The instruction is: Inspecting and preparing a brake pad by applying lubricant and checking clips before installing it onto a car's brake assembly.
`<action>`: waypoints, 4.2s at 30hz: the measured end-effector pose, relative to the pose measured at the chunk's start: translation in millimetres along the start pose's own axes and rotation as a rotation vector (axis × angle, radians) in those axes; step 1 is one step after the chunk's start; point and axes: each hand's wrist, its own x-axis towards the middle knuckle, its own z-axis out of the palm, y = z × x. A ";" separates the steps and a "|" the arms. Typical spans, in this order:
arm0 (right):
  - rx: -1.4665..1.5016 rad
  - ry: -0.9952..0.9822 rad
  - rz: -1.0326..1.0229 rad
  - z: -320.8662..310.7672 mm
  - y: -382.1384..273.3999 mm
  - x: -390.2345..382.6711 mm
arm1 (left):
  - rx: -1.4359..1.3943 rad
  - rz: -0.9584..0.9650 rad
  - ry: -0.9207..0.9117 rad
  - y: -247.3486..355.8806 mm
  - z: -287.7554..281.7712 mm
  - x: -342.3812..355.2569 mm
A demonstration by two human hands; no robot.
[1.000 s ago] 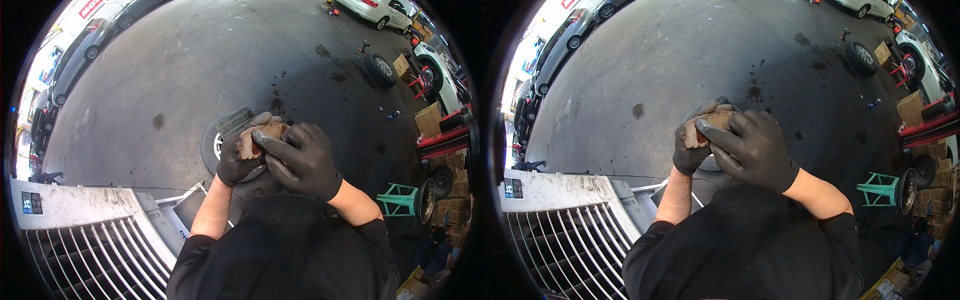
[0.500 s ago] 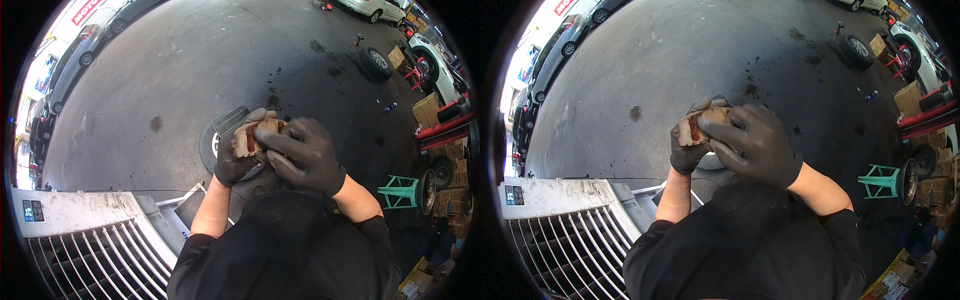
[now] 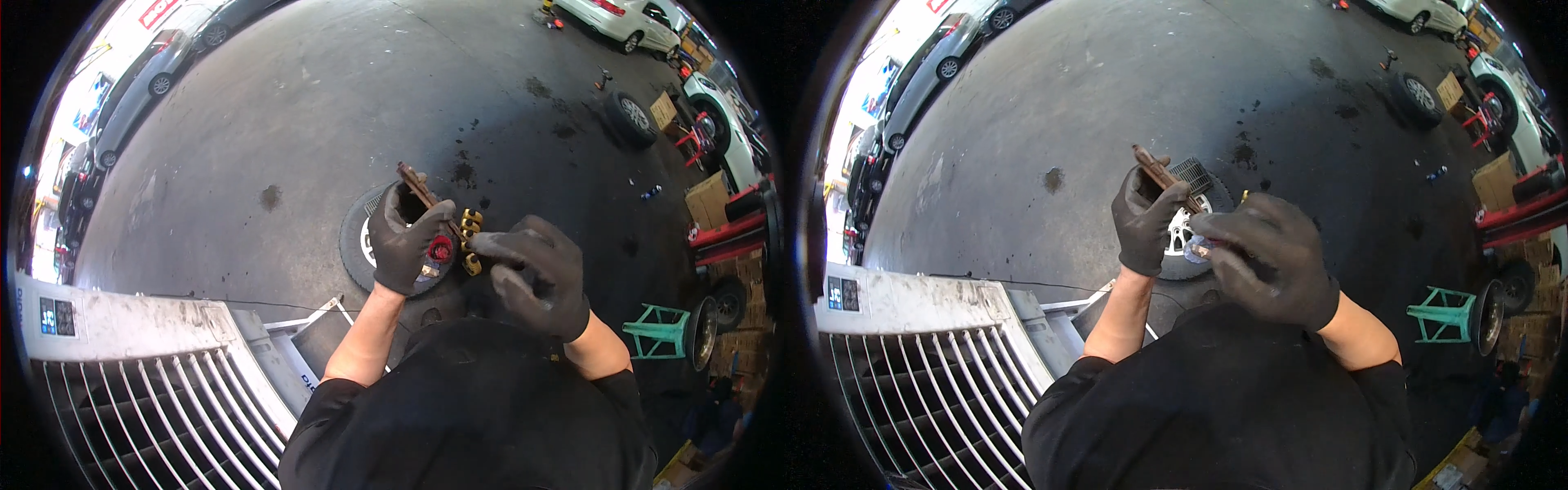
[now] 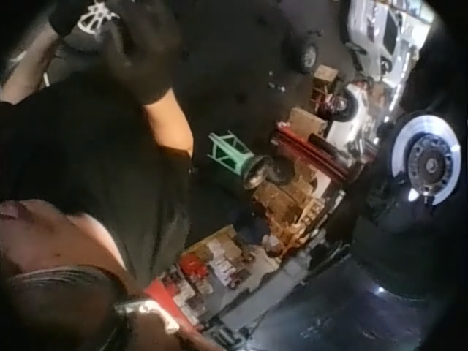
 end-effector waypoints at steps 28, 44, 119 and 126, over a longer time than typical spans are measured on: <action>0.225 -0.426 0.973 159.8 279.1 -168.2 | -0.550 -0.587 0.676 -280.6 -199.9 -51.6; -0.541 -0.930 0.774 605.8 637.2 -433.8 | -0.769 -0.819 1.128 -533.6 -260.3 -246.9; 0.414 -0.472 1.070 376.9 419.9 -252.1 | -1.179 -0.539 0.474 -409.2 -225.8 -121.5; 0.057 -0.436 0.786 227.4 274.1 -96.6 | -1.624 -0.476 -0.018 -310.7 -155.6 -55.3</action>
